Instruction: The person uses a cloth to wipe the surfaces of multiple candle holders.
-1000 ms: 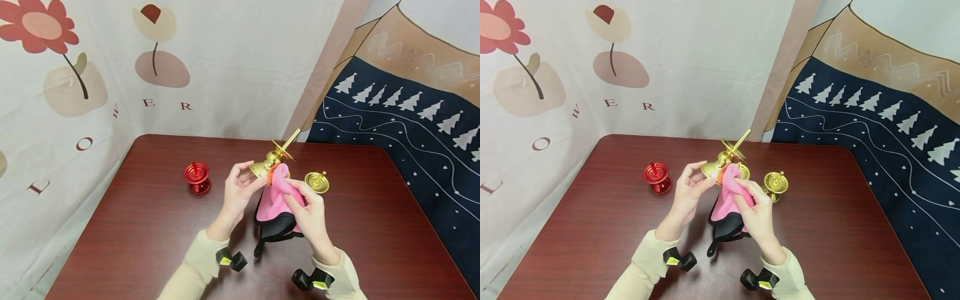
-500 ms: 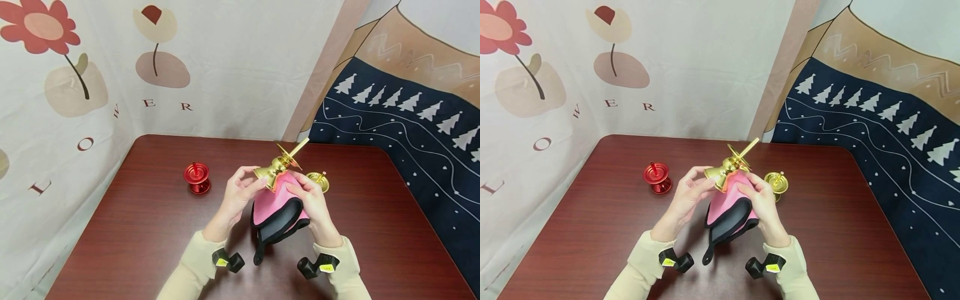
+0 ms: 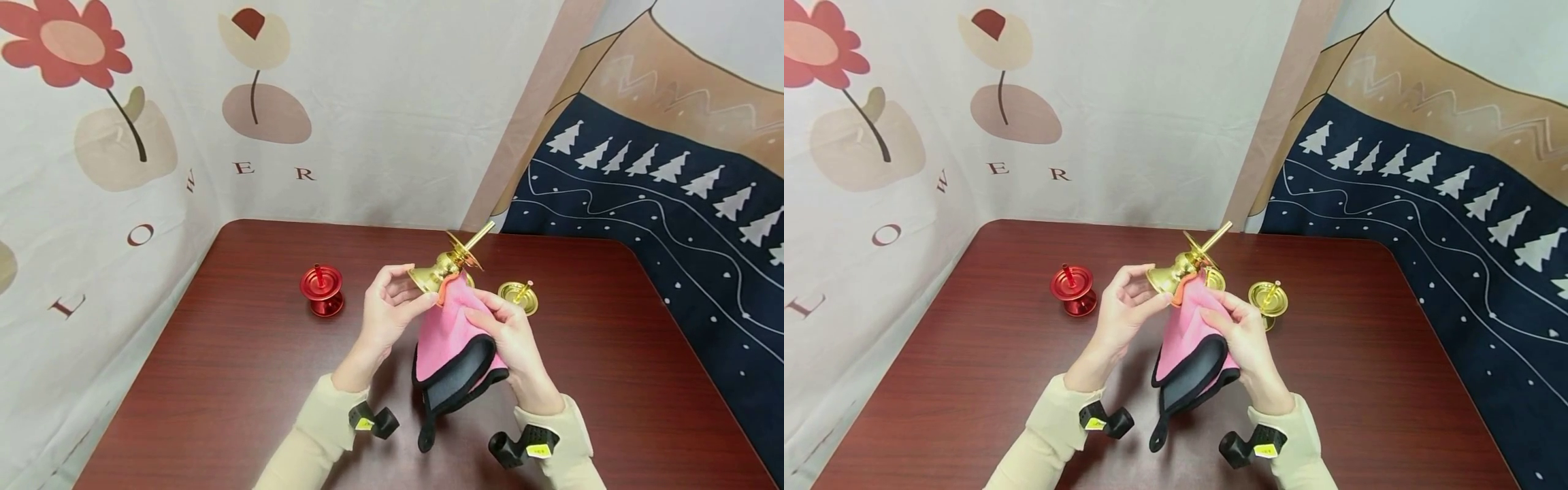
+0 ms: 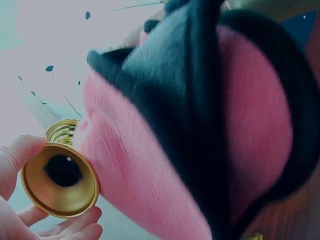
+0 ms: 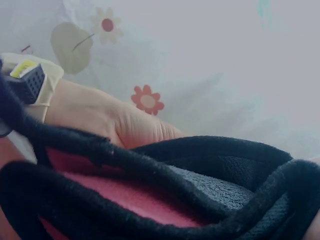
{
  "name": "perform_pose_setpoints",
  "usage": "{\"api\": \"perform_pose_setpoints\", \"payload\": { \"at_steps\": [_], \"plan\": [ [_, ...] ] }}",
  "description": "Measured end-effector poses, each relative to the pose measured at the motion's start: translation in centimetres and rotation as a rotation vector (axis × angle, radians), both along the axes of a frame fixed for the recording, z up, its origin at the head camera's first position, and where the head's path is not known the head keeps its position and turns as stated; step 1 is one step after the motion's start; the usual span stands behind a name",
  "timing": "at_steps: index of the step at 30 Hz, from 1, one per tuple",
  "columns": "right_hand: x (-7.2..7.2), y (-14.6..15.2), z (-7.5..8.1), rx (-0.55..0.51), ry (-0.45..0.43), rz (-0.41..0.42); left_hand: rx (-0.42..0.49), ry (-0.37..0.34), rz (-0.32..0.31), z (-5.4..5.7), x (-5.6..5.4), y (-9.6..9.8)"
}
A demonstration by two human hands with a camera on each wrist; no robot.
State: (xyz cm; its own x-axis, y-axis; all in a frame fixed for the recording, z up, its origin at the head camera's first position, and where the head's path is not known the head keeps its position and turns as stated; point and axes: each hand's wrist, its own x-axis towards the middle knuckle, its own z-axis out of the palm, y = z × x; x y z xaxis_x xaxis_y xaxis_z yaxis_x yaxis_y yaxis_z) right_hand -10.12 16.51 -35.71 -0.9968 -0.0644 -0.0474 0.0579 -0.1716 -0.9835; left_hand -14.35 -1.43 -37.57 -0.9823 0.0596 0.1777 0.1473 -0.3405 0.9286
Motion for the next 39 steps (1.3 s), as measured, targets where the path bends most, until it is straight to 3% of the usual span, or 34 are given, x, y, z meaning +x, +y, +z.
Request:
{"api": "perform_pose_setpoints", "payload": {
  "at_steps": [4,7,13,16,20,27,32,39],
  "plan": [
    [0.7,0.0,0.6,-0.031,0.056,-0.006,-0.059,0.016,0.056,-0.3,-0.2,-0.1],
    [0.9,-0.3,0.9,0.015,0.163,-0.060,-0.181,0.074,0.100,-0.4,-0.1,-0.3],
    [0.8,-1.0,0.7,0.327,0.445,-0.196,-0.384,0.370,0.159,1.1,1.0,-0.3],
    [0.6,-1.1,0.4,0.448,0.574,-0.198,-0.415,0.429,0.158,1.6,1.3,-0.2],
    [0.4,-1.2,0.0,0.520,0.695,-0.165,-0.393,0.420,0.150,1.4,1.2,-0.2],
    [0.3,-1.1,-0.4,0.494,0.738,-0.174,-0.268,0.307,0.129,-1.4,-0.3,0.2],
    [0.1,-0.9,-1.1,0.457,0.670,-0.173,-0.151,0.181,0.097,-1.3,-0.5,0.3],
    [-0.1,-0.6,-1.7,0.405,0.439,-0.211,0.039,0.088,0.023,-0.8,-0.3,0.5]
  ]
}}
